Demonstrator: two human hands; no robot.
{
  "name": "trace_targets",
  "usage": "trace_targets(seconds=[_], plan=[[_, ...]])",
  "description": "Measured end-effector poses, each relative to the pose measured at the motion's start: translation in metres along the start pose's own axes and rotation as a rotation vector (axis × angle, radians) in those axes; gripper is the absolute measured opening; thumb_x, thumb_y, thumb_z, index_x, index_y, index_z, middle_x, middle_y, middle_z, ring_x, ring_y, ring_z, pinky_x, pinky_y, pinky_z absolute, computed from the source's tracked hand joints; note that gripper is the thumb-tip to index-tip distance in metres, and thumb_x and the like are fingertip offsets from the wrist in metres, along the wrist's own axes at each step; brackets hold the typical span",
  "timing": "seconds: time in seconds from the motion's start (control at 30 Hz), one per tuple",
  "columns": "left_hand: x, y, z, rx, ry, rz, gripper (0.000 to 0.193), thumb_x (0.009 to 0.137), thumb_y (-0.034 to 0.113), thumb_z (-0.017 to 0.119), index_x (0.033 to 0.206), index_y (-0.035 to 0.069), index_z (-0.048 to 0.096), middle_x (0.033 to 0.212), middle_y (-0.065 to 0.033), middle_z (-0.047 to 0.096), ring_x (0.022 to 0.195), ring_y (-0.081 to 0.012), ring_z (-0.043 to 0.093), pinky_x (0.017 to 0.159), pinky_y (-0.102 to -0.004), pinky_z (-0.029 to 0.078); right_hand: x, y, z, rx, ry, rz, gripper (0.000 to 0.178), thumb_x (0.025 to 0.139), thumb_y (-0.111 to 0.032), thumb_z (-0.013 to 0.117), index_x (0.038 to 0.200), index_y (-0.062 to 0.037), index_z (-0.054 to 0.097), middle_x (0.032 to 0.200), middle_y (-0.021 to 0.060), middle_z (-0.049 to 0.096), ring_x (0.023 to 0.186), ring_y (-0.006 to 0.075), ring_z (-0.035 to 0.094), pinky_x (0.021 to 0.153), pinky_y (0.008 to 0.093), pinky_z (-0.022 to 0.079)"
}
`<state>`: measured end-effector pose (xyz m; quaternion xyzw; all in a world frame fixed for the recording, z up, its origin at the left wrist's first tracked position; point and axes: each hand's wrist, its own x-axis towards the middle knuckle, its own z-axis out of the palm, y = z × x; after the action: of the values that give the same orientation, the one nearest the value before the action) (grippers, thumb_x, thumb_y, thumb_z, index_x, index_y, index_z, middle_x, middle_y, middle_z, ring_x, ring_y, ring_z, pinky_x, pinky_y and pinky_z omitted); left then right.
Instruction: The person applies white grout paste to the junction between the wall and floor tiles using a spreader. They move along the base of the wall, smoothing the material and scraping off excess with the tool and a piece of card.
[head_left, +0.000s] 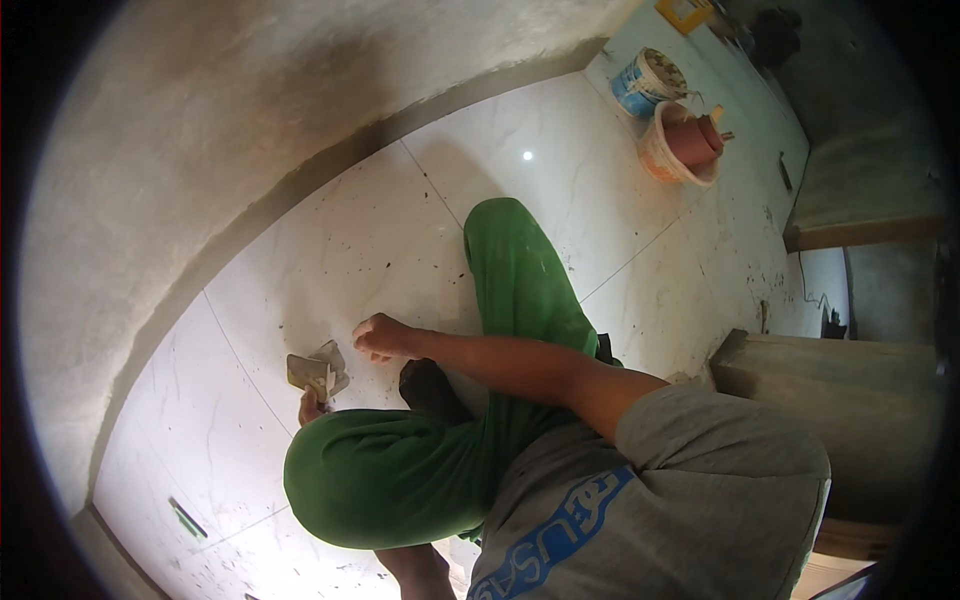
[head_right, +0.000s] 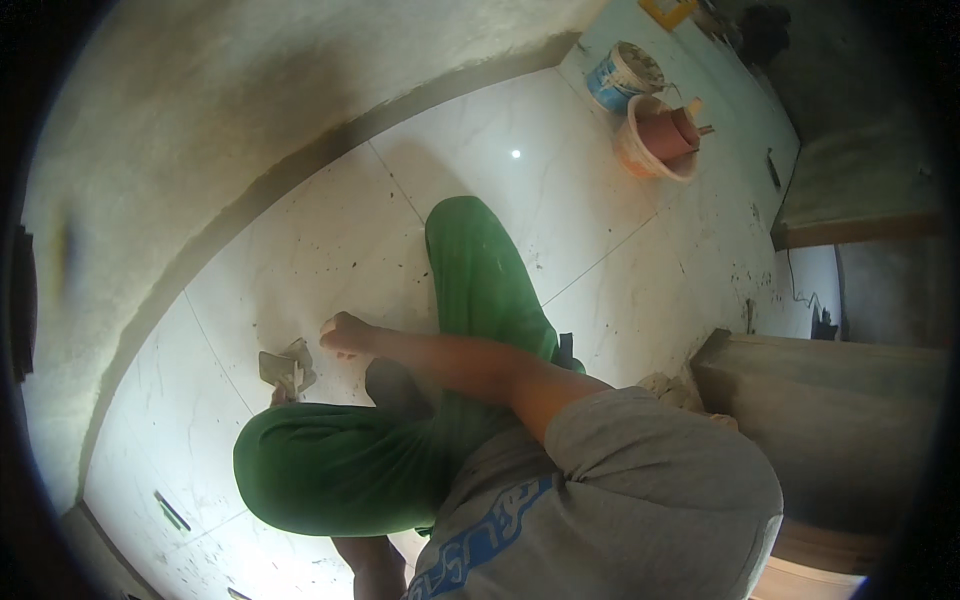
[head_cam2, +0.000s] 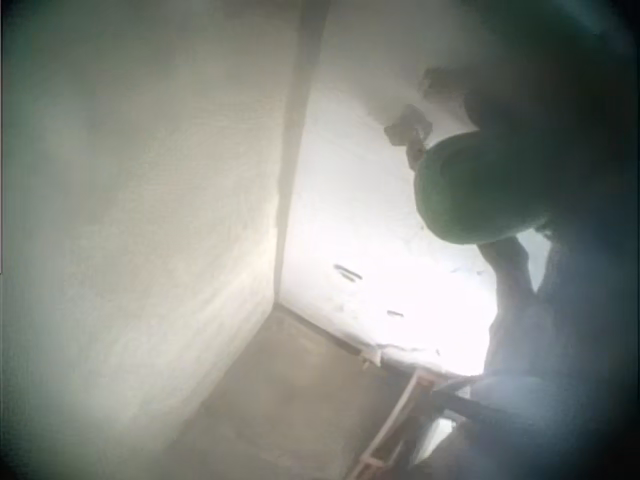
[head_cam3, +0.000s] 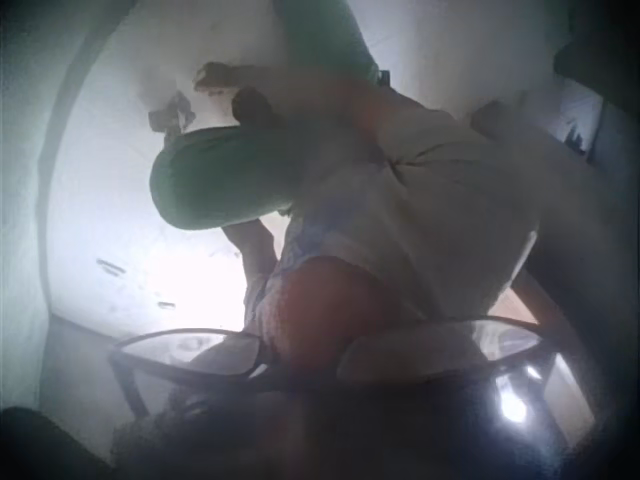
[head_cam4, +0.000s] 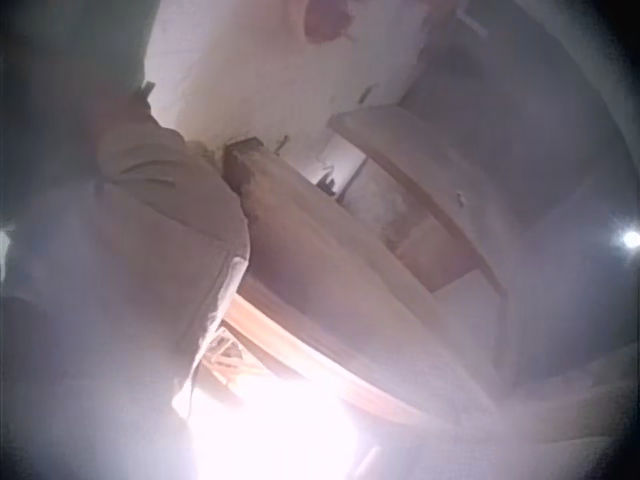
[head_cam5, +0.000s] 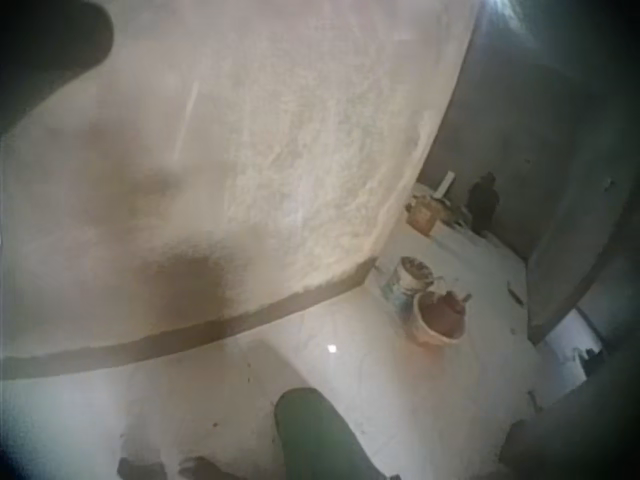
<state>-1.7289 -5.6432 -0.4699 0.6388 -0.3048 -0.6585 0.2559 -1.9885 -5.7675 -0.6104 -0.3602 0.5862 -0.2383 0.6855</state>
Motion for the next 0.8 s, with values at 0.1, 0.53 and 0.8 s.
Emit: trace_targets(seconds=[0.1,0.53,0.8], plan=[[0.127,-0.023,0.016,-0.069,-0.124,0.052,0.039,0.105,0.036,0.064,0.129,0.005,0.060,0.126,-0.0065,0.066,0.107,-0.0175,0.062,0.088,-0.0315,0.051,-0.024,-0.021,-0.015,0.462,0.045,0.087,0.041,0.097,-0.023,0.063,0.131,-0.0007,0.067,0.114,0.0141,0.071,0.094,0.0220,0.072,0.082,0.0367,0.059],[0.169,0.052,0.049,-0.756,-0.356,0.169,0.051,0.102,0.028,0.063,0.145,0.002,0.053,0.140,-0.0136,0.063,0.130,-0.0310,0.060,0.114,-0.0529,0.047,-0.018,-0.020,-0.088,0.597,0.352,-0.395,0.031,0.094,-0.018,0.070,0.122,-0.0053,0.069,0.105,0.0080,0.073,0.094,0.0203,0.072,0.084,0.0425,0.062],[0.131,0.096,0.017,-0.800,-0.188,0.277,0.058,0.088,0.022,0.065,0.140,-0.002,0.054,0.123,-0.0172,0.067,0.110,-0.0332,0.066,0.086,-0.0433,0.054,-0.092,-0.102,-0.057,0.305,0.308,-0.394,0.032,0.086,-0.011,0.074,0.115,-0.0011,0.069,0.100,0.0058,0.072,0.085,0.0154,0.069,0.078,0.0345,0.060]])
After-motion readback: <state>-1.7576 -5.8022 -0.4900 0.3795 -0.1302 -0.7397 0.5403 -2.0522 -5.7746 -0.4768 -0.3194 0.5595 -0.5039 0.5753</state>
